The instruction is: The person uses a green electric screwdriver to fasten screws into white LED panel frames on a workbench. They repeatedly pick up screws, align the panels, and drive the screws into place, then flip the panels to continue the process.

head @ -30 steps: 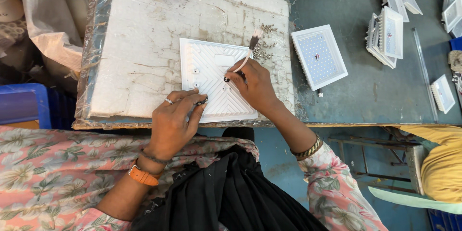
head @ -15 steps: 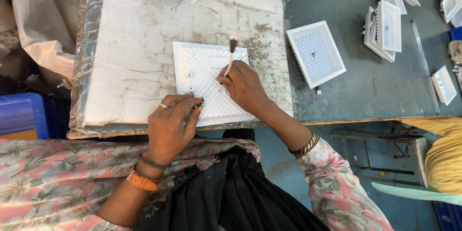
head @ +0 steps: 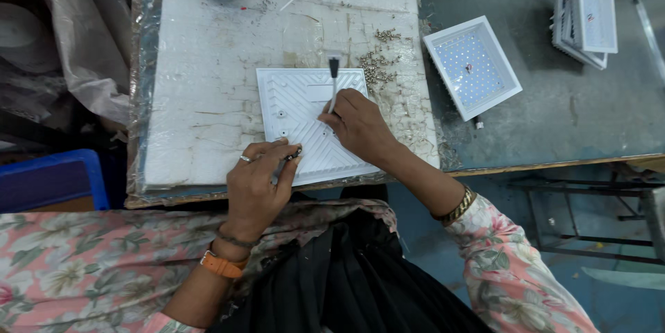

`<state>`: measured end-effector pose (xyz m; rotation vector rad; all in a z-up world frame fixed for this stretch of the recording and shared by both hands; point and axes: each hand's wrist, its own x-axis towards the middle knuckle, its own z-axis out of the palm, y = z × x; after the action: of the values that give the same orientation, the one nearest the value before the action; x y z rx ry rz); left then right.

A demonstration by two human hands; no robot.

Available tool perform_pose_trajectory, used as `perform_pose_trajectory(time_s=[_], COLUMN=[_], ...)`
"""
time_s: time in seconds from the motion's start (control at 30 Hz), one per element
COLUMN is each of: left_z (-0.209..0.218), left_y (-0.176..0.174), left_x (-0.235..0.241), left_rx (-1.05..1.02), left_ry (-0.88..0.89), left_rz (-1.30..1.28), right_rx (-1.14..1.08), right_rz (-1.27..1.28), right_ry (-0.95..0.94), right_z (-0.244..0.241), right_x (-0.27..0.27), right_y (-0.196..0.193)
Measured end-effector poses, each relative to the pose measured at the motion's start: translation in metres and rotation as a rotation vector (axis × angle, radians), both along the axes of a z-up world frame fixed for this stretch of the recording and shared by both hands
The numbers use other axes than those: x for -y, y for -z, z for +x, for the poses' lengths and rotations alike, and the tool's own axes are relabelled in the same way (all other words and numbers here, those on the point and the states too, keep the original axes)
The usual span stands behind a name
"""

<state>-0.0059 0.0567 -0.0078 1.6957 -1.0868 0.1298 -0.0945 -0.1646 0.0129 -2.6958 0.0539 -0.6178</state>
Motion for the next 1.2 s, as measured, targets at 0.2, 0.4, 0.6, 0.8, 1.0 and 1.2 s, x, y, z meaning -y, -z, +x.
perform_pose_trajectory(time_s=[0.2, 0.4, 0.6, 0.8, 1.0, 1.2], left_z=[0.002, 0.002, 0.0, 0.005, 0.008, 0.006], left_y=[-0.001, -0.005, -0.015, -0.032, -0.025, -0.007], left_x=[0.0, 0.0, -0.003, 0.001, 0.053, 0.06], left_rx=[-0.036, -0.066, -0.113, -0.099, -0.078, -0.159], left_ry=[0.005, 0.025, 0.042, -0.013, -0.027, 0.023], left_rz=[0.002, 0.0, -0.055, -0.041, 0.151, 0.286], right_rx=[0.046, 0.084, 0.091, 0.216, 0.275, 0.316], right_rz=[0.018, 0.038, 0.073, 0.153, 0.037, -0.046], right_ry=[-0.004, 0.026, 0.051, 0.057, 0.052, -0.09], right_z=[-0.003, -0.004, -0.012, -0.043, -0.06, -0.067], right_x=[0.0, -0.003, -0.008, -0.027, -0.05, -0.049], right_y=[0.002, 0.005, 0.002, 0.001, 0.003, 0.003])
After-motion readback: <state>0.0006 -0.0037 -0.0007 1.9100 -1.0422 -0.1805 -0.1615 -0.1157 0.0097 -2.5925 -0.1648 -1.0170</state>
